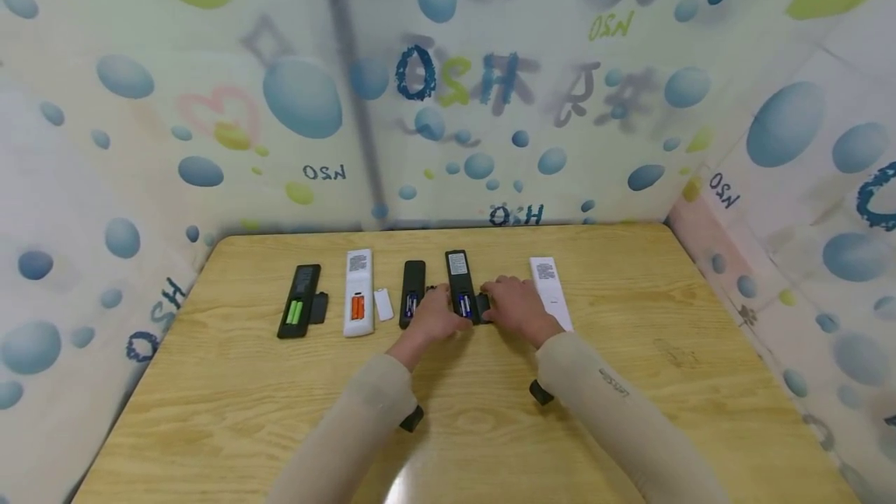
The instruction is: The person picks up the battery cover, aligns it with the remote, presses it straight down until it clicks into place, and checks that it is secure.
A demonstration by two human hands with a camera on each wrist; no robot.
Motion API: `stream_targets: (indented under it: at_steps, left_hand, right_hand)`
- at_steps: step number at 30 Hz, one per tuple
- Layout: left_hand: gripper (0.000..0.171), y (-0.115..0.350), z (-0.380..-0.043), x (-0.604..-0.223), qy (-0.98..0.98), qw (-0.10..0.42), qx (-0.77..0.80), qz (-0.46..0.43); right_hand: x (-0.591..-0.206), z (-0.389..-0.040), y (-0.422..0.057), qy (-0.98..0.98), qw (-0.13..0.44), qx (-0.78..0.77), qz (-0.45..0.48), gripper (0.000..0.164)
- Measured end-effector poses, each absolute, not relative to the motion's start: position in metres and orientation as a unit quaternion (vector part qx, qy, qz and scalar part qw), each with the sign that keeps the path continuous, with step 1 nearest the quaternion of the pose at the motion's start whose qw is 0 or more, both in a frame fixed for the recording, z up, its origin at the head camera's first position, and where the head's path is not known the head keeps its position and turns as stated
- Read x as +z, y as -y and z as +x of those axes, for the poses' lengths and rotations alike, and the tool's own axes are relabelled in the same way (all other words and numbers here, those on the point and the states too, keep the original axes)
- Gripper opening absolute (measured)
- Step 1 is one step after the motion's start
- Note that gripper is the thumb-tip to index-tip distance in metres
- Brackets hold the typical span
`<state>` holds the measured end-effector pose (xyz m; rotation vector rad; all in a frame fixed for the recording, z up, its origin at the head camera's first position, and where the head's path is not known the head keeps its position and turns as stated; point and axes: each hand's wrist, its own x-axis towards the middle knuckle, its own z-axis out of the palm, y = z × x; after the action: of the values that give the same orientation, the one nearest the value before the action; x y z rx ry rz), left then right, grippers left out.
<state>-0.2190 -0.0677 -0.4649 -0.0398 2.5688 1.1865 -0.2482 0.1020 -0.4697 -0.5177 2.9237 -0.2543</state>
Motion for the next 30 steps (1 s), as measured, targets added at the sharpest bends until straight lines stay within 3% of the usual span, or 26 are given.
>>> stream_targets:
  at_steps: [17,30]
  left_hand:
    - [0.088,0.058,-0.219,-0.467,-0.918,0.128,0.375,-0.031]
    - [0.093,0.051,-0.221,-0.471,-0.930,0.123,0.343,-0.055]
  right_hand:
    - [-0.466,-0.251,-0.105,-0.976,0.094,-0.121,-0.157,0.043]
    - [-0.465,-0.247,-0.111,-0.974,0.064,-0.158,-0.148,0.032]
